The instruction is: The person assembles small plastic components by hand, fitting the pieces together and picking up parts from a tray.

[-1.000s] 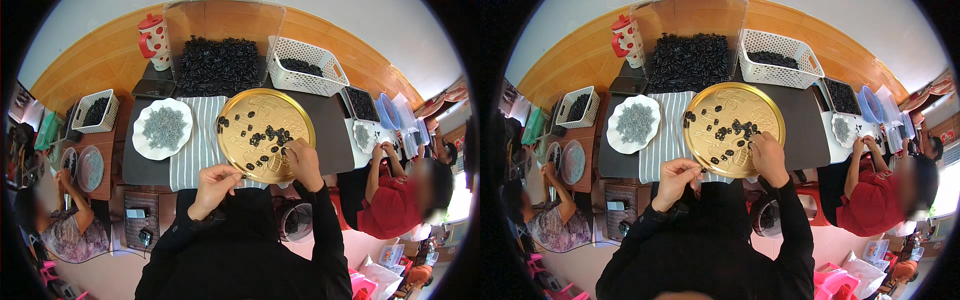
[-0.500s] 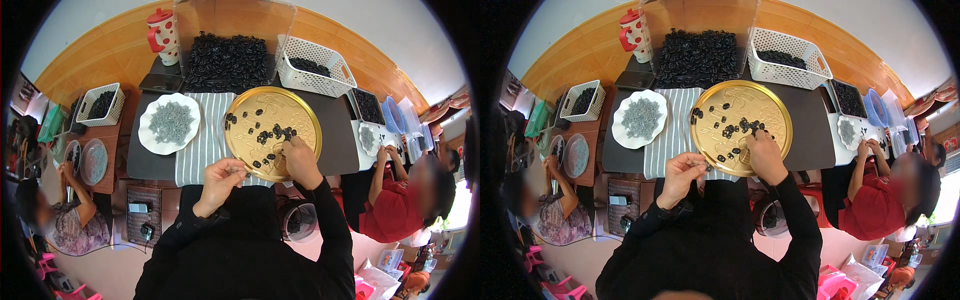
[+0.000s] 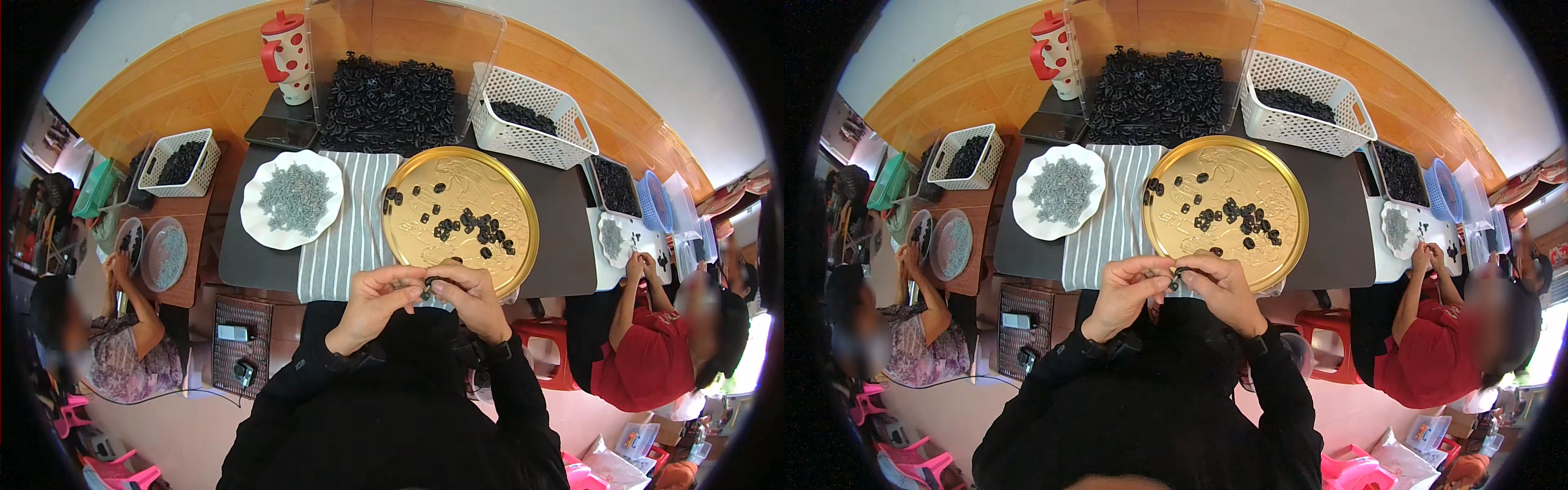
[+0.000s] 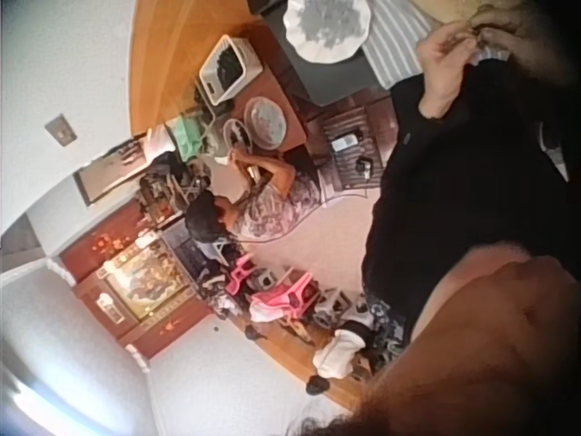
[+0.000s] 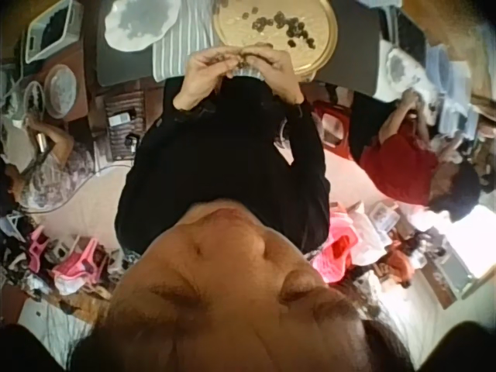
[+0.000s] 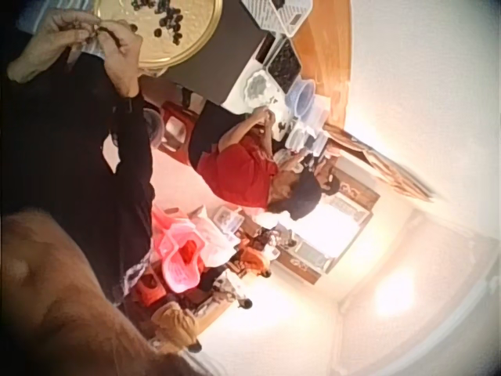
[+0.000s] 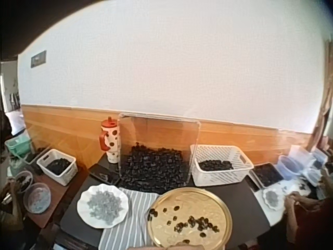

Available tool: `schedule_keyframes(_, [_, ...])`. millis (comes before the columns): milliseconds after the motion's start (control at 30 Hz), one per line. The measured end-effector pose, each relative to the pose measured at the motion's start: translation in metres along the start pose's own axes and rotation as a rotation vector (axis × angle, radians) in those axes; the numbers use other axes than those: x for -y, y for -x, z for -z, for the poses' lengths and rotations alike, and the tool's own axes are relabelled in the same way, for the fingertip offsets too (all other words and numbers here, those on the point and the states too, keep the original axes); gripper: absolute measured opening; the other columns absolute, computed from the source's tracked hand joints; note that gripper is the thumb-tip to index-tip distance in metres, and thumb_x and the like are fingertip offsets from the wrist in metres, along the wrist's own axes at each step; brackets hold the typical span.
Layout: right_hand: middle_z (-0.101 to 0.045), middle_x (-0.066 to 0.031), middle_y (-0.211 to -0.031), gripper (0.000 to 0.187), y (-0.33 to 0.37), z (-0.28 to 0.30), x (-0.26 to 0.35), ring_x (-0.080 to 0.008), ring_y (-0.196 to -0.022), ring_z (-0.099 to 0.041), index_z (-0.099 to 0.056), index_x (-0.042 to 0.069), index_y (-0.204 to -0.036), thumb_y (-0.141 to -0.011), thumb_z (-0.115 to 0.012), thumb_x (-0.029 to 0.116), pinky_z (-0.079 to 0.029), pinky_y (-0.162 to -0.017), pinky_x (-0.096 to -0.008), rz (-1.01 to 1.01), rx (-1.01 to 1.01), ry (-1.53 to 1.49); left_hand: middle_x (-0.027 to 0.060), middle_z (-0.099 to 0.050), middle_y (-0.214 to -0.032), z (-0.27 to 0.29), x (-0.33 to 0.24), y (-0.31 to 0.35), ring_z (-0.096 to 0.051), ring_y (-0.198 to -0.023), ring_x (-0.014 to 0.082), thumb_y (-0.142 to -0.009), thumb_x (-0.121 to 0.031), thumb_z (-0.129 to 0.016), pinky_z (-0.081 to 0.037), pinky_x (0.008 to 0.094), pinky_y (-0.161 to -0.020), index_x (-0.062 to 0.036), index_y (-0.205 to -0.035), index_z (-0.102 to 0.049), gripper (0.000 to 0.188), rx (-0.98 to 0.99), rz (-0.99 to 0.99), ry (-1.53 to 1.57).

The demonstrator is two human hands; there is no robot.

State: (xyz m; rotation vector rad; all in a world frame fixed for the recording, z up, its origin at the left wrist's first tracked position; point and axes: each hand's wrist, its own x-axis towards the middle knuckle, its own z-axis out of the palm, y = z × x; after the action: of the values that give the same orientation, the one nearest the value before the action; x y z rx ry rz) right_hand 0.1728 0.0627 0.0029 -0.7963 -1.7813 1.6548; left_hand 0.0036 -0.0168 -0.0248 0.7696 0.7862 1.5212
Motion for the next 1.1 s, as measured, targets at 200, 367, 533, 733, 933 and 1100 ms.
schedule_keyframes(200, [-0.06,-0.0026,-0.086,0.024,0.001,-0.012,-0.009,-0.0089,-0.074,-0.055,-0.063,-0.003,-0.11,-0.087,-0.056,-0.002,-0.045,-0.067,-0.0227,-0.034,-0.095,-0.266,0.0092,-0.068,-0.092,-0.005,0.006,-0.002,-0.063,-0.075,0.0105,-0.085,0.003,-0.063,-0.051,0.0212,-0.059,0.0029,-0.107,-0.065,0.022,-0.024,0.002,0.086])
schedule_keyframes(367, [-0.063,-0.0074,-0.098,0.024,0.003,-0.02,-0.029,-0.0125,-0.087,-0.059,-0.059,-0.003,-0.114,-0.091,-0.052,0.0,-0.047,-0.076,-0.0262,0.02,-0.141,-0.592,0.0121,-0.068,-0.093,-0.006,0.007,-0.005,-0.064,-0.073,0.0127,-0.085,0.006,-0.061,-0.051,0.0222,-0.06,0.0042,-0.108,-0.065,0.023,-0.02,0.011,0.11])
schedule_keyframes(533, [-0.063,-0.0072,-0.098,0.024,0.004,-0.032,-0.018,-0.0121,-0.087,-0.058,-0.058,-0.003,-0.115,-0.092,-0.052,0.0,-0.047,-0.076,-0.0262,0.059,-0.279,-0.637,0.012,-0.068,-0.094,-0.006,0.011,-0.003,-0.063,-0.072,0.0124,-0.085,0.005,-0.061,-0.05,0.0211,-0.06,0.0042,-0.107,-0.064,0.022,0.003,0.033,0.117])
schedule_keyframes(733, [-0.062,-0.0054,-0.096,0.019,0.007,-0.019,-0.02,-0.01,-0.083,-0.058,-0.062,-0.003,-0.107,-0.091,-0.053,-0.002,-0.048,-0.073,-0.0222,0.042,-0.251,-0.574,0.0079,-0.067,-0.091,-0.002,0.001,-0.003,-0.061,-0.075,0.0086,-0.086,0.003,-0.061,-0.049,0.0205,-0.06,0.0027,-0.11,-0.064,0.024,-0.015,0.013,0.065])
schedule_keyframes(933, [-0.058,-0.0052,-0.094,0.018,0.002,-0.011,-0.012,-0.0096,-0.081,-0.057,-0.062,-0.004,-0.105,-0.09,-0.053,-0.003,-0.047,-0.072,-0.0216,0.16,-0.147,-0.257,0.0049,-0.065,-0.087,0.0,-0.001,-0.001,-0.058,-0.073,0.0071,-0.086,0.003,-0.061,-0.046,0.0196,-0.058,0.0013,-0.111,-0.063,0.026,0.03,0.009,-0.013])
schedule_keyframes(1100, [-0.058,-0.0049,-0.092,0.018,0.005,-0.016,-0.004,-0.0092,-0.08,-0.056,-0.062,-0.005,-0.103,-0.087,-0.054,-0.007,-0.046,-0.071,-0.0217,0.168,-0.145,-0.185,0.0037,-0.064,-0.086,-0.001,-0.006,0.001,-0.057,-0.073,0.0065,-0.085,0.004,-0.061,-0.045,0.019,-0.057,-0.0003,-0.111,-0.065,0.026,0.008,0.018,-0.055])
